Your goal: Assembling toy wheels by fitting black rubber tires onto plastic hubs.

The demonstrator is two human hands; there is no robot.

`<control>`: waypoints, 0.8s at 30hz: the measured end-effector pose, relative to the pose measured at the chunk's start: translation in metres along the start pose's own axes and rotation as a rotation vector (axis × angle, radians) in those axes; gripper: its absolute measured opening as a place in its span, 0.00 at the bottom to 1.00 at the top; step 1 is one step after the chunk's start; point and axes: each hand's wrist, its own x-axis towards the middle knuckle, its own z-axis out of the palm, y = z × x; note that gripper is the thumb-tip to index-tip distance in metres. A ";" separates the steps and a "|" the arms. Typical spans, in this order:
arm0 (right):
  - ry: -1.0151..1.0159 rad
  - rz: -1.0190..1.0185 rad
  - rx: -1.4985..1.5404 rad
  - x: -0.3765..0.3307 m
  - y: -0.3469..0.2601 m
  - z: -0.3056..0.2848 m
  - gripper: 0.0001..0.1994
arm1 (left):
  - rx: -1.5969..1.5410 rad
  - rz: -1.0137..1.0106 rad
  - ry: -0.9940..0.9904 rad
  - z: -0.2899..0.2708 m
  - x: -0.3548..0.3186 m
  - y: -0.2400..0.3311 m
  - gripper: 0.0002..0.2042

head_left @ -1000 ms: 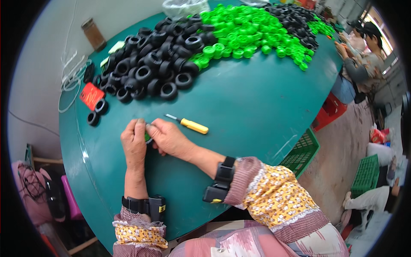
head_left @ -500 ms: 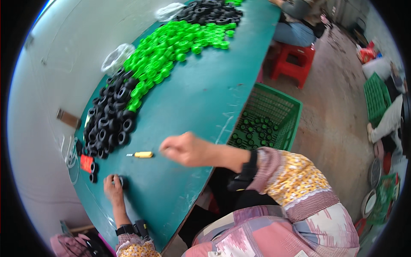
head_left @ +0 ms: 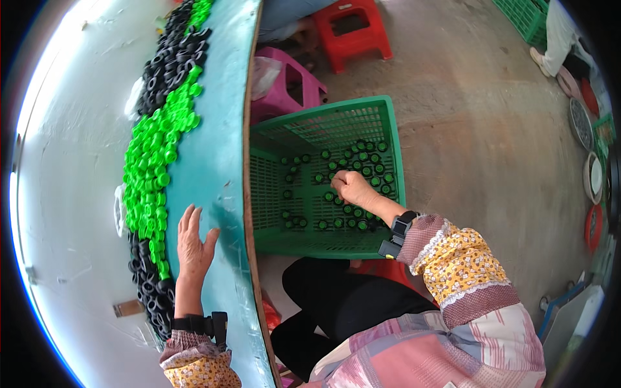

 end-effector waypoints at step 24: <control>0.363 -0.416 -0.518 0.273 -0.020 0.034 0.14 | -0.133 -0.006 -0.159 0.046 0.071 0.012 0.33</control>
